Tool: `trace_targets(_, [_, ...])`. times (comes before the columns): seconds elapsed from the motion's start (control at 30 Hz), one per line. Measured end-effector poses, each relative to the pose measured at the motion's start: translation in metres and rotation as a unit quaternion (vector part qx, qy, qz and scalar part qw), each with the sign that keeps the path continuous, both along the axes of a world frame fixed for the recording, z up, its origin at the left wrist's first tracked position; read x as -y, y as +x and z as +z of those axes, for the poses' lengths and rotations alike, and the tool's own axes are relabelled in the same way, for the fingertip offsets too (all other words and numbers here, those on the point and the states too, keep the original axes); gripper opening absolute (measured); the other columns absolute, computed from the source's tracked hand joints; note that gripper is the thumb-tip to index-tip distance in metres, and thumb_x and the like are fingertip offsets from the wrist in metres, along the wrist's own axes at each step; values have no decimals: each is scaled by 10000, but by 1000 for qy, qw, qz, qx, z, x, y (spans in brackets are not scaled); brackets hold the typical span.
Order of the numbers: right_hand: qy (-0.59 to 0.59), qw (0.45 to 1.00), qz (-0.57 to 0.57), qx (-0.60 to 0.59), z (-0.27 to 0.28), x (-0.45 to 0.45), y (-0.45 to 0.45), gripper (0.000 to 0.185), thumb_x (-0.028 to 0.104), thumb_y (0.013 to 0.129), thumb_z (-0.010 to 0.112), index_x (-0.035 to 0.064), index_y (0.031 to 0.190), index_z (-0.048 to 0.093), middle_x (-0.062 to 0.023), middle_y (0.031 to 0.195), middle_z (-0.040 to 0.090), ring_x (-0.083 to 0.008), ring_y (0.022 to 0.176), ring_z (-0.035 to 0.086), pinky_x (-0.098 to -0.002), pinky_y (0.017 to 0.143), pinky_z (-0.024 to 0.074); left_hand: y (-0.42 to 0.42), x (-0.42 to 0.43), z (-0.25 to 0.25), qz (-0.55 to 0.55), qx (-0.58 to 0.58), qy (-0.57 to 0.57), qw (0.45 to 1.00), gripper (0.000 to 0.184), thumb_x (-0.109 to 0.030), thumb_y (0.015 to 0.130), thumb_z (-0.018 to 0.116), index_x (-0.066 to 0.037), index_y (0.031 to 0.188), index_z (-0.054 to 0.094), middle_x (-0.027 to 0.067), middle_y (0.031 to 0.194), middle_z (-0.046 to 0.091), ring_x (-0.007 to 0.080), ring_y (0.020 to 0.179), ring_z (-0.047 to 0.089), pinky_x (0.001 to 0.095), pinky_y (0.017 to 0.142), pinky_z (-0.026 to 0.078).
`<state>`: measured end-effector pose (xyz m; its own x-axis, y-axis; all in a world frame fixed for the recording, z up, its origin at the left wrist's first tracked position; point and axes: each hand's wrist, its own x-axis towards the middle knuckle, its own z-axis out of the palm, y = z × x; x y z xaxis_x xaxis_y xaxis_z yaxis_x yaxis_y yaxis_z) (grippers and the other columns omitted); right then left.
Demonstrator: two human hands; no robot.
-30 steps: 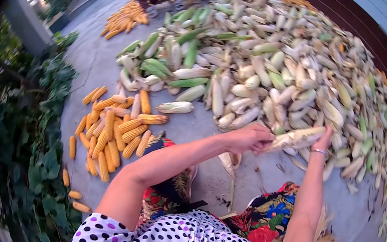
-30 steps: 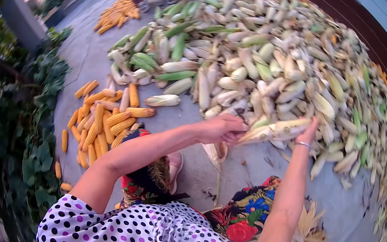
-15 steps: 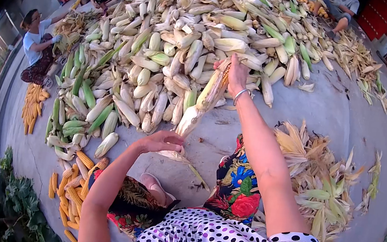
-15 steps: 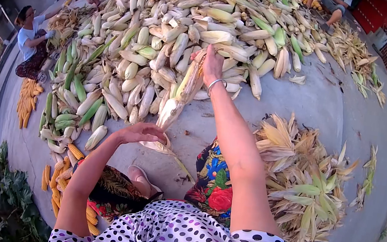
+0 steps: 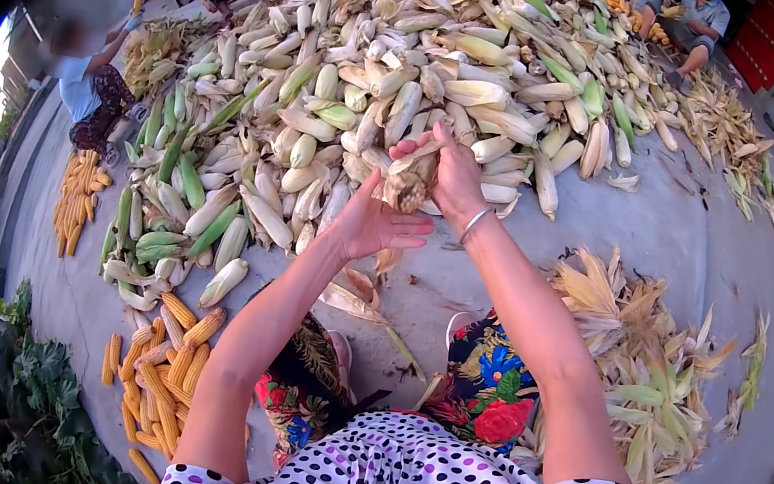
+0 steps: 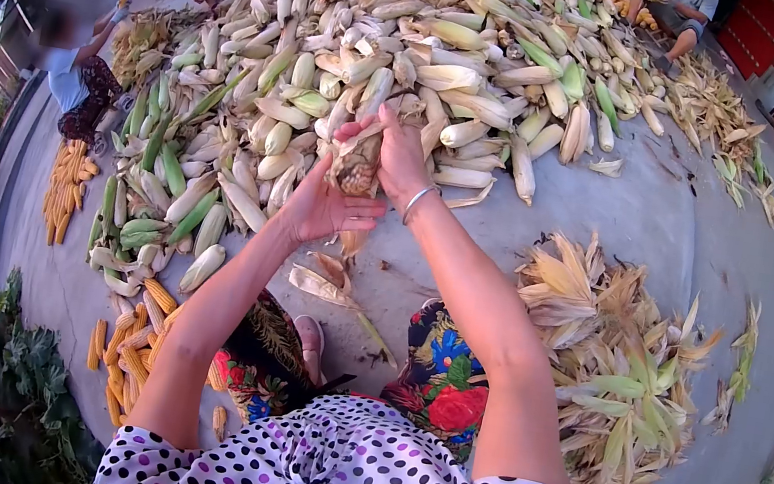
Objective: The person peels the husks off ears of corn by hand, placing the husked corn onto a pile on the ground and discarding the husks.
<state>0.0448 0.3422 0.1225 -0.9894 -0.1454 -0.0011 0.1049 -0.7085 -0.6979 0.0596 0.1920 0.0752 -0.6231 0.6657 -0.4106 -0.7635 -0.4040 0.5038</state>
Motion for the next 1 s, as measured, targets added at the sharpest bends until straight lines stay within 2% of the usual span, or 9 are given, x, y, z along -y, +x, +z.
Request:
trace_targets(0.1, [-123, 986, 103, 48, -28, 22, -6, 340, 326, 966, 423, 65, 750, 444, -31, 644, 482, -174, 552, 505, -346, 648, 512, -23, 10, -11, 60, -114, 13, 992, 739, -662, 865, 339, -12, 1179, 495, 231, 1037, 591, 327, 894, 622, 432, 721, 553])
trace_targets(0.23, [-99, 984, 82, 120, -31, 8, -33, 375, 311, 961, 414, 117, 646, 354, 31, 543, 311, -102, 431, 277, -253, 420, 279, -24, 18, -19, -42, -95, -11, 995, 604, -620, 870, 411, -58, 1041, 555, 145, 821, 609, 215, 616, 612, 314, 503, 535])
trace_targets(0.3, [-32, 991, -94, 86, -33, -29, -65, 354, 290, 949, 403, 138, 632, 359, 49, 508, 273, -87, 398, 223, -257, 376, 207, 7, 11, -2, -68, -133, -84, 985, 561, -544, 850, 529, -59, 1126, 470, 140, 770, 589, 206, 548, 581, 305, 457, 503])
trace_targets(0.4, [-60, 940, -307, 138, -69, -127, -104, 353, 313, 947, 385, 128, 647, 383, 19, 494, 317, -107, 368, 272, -265, 346, 237, 41, 11, 12, -161, -217, -129, 954, 579, -478, 834, 594, -65, 1185, 392, 136, 747, 579, 213, 534, 579, 307, 439, 494])
trace_targets(0.6, [16, 951, -296, 90, -72, -135, -104, 352, 351, 963, 395, 40, 817, 474, -71, 694, 527, -232, 580, 544, -370, 553, 483, 29, 13, 5, -108, -159, -115, 975, 509, -505, 891, 443, -59, 1136, 456, 147, 729, 588, 224, 527, 592, 334, 411, 492])
trace_targets(0.63, [44, 976, -213, -8, -96, -148, -121, 474, 435, 925, 461, -24, 1034, 503, -159, 949, 568, -278, 894, 577, -418, 800, 491, 23, 18, 5, -75, -94, -104, 987, 558, -545, 928, 316, -49, 1091, 515, 154, 721, 596, 229, 521, 590, 338, 403, 488])
trace_targets(0.7, [143, 968, -156, 131, -47, -109, -84, 710, 530, 893, 464, -67, 1269, 392, -226, 1245, 483, -291, 1172, 464, -450, 936, 416, 2, 30, -9, -11, -130, 9, 991, 571, -529, 939, 284, -36, 1099, 523, 169, 744, 611, 243, 532, 596, 355, 456, 517])
trace_targets(0.8, [303, 950, 36, 69, -44, -67, -60, 845, 596, 861, 470, -75, 1343, 294, -217, 1344, 382, -265, 1251, 389, -437, 960, 400, -18, 37, -6, 112, -104, 37, 988, 540, -480, 954, 295, -19, 1127, 517, 187, 845, 624, 271, 681, 629, 391, 652, 549])
trace_targets(1.0, [492, 826, 269, -47, -33, 13, 7, 675, 584, 850, 502, -38, 1108, 549, -184, 1101, 571, -217, 1081, 537, -364, 816, 476, -41, 35, -17, 249, -94, 80, 961, 561, -527, 881, 492, -39, 1155, 463, 155, 970, 565, 292, 858, 598, 418, 759, 533])
